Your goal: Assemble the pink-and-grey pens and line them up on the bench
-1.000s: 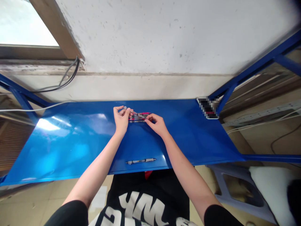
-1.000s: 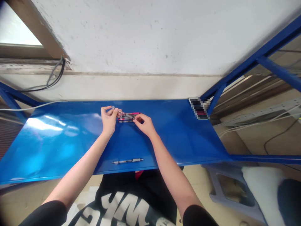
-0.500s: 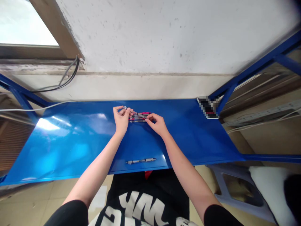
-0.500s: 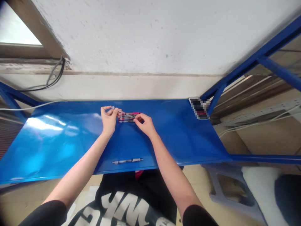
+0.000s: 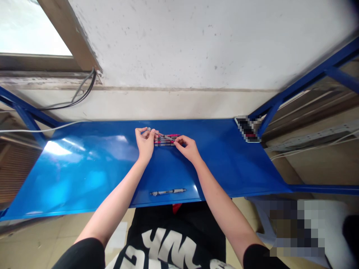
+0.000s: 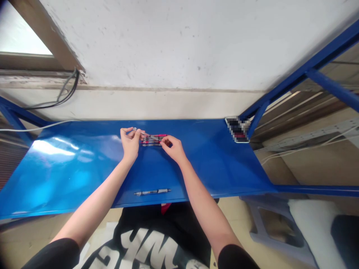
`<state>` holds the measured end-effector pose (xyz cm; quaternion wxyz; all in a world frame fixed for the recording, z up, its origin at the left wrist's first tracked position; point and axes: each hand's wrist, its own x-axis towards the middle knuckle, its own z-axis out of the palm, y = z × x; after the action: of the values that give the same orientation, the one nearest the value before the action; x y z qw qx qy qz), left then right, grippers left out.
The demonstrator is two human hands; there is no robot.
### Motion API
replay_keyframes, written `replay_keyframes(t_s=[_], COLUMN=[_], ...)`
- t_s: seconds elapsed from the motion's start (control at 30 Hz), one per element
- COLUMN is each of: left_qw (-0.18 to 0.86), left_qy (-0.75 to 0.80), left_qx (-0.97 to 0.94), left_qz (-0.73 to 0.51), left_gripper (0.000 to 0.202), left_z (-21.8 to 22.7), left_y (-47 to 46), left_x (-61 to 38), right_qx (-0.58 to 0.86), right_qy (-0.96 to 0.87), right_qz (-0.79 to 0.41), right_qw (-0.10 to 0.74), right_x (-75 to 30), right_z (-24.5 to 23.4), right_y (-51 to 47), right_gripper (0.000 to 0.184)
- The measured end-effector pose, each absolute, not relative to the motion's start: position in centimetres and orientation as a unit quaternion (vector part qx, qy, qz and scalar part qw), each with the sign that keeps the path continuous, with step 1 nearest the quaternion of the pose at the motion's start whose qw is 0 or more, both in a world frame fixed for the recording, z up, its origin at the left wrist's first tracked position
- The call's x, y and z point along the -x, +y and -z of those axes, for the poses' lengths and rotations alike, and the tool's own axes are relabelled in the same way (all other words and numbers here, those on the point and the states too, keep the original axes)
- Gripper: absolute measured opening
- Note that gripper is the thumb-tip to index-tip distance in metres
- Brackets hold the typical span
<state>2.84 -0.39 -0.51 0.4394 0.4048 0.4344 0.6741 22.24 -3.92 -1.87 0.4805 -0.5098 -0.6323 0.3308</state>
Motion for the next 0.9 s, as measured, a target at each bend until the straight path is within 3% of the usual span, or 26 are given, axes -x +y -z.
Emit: replay_keyframes(t_s=[0.9], left_qw=[0.444], left_qy=[0.452], left_qx=[-0.398], left_qz=[-0.663], left_gripper=[0.054], left_z=[0.18], left_y=[-0.63], left_x=[-2.98], right_qx=[0.524], right_qy=[-0.638], right_qz=[-0.311], right_qw=[0.471], right_x=[-22.31], right_z=[1.83], right_y=[-3.92], right_gripper=[0.016])
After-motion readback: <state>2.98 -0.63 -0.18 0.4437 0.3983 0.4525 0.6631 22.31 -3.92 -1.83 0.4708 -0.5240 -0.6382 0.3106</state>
